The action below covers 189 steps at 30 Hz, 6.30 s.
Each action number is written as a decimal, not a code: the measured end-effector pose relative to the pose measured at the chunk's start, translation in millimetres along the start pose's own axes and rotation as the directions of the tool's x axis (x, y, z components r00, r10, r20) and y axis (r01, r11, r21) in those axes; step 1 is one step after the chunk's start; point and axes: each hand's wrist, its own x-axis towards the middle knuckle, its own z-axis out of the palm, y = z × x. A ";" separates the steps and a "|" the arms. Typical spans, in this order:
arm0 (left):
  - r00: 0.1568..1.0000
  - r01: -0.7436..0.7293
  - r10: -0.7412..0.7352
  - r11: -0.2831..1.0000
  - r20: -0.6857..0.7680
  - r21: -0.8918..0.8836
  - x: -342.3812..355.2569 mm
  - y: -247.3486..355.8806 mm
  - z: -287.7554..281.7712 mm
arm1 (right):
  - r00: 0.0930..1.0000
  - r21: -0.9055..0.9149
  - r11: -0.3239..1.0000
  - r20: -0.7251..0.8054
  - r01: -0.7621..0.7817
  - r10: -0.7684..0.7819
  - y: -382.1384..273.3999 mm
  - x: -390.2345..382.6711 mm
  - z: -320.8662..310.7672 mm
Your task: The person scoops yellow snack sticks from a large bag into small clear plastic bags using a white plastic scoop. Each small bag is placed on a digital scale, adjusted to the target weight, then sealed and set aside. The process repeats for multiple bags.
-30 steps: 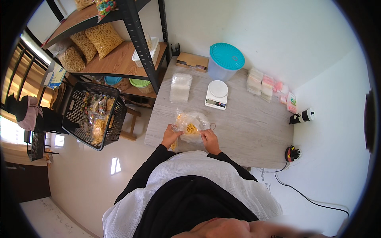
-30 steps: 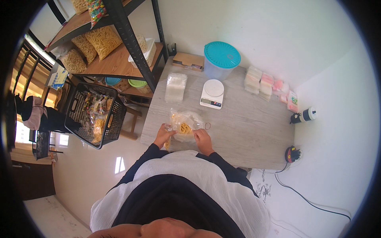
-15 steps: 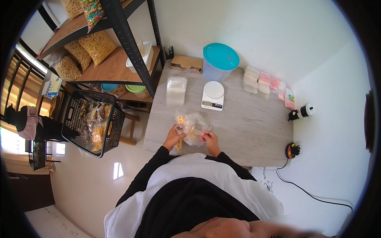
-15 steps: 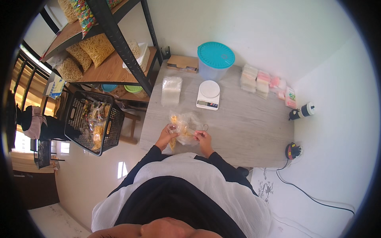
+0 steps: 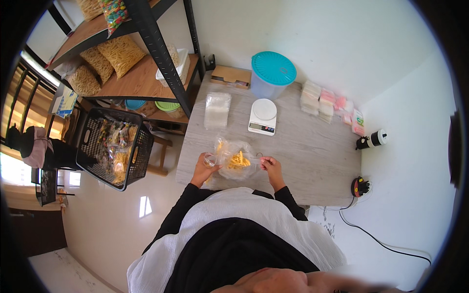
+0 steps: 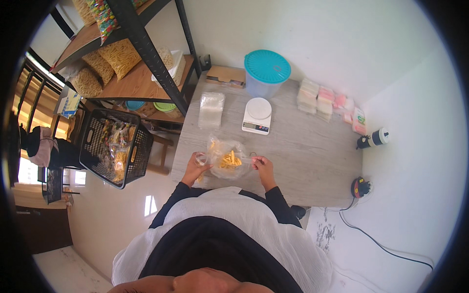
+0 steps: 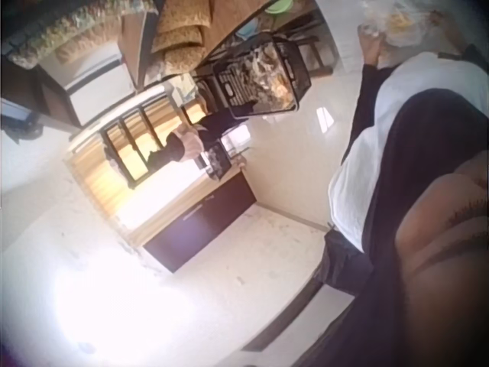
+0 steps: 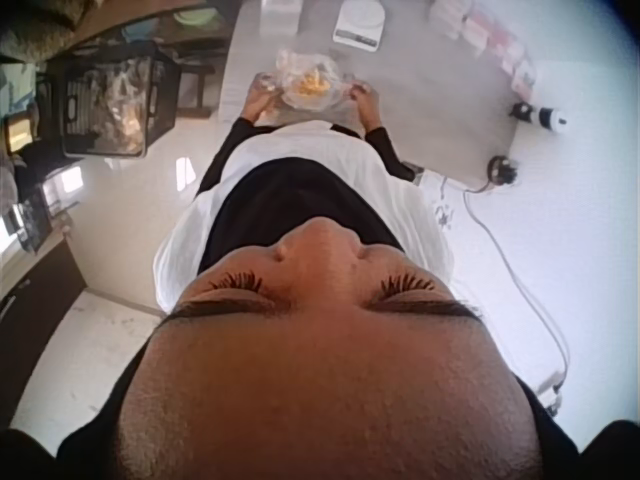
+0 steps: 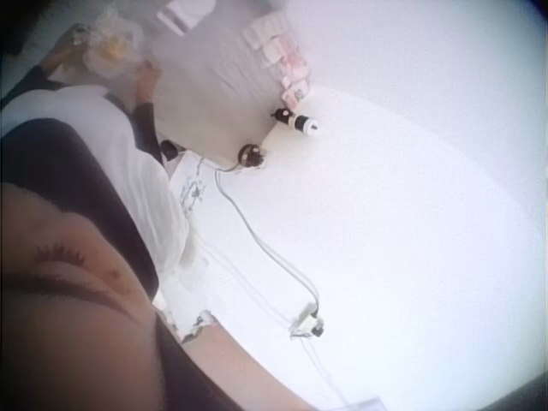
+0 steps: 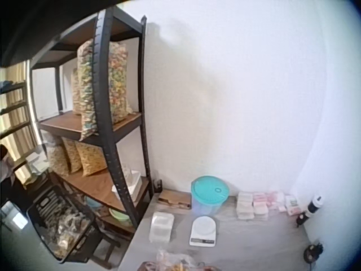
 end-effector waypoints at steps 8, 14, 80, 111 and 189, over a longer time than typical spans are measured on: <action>0.949 -0.315 0.313 0.917 0.046 0.244 -5.6 29.1 -0.5 | 1.000 -0.084 0.996 0.021 -0.013 0.015 -47.5 -2.8 -23.4; 0.867 -0.476 0.479 0.710 0.140 0.519 -8.0 74.4 15.7 | 0.996 -0.043 0.997 0.055 0.066 -0.064 -97.5 -11.5 -27.4; 0.860 0.454 -0.261 0.785 0.439 -0.421 7.1 -8.0 22.1 | 0.755 -0.517 0.583 0.220 0.627 -0.617 -44.5 -31.6 52.0; 0.958 0.228 -0.189 0.958 0.216 -0.173 2.9 -2.3 -11.3 | 0.994 -0.020 0.999 -0.100 0.034 -0.036 12.4 6.2 0.8; 0.871 0.426 -0.235 0.800 0.432 -0.423 34.5 3.1 0.3 | 0.948 -0.314 0.915 -0.107 0.253 -0.299 6.2 7.9 32.9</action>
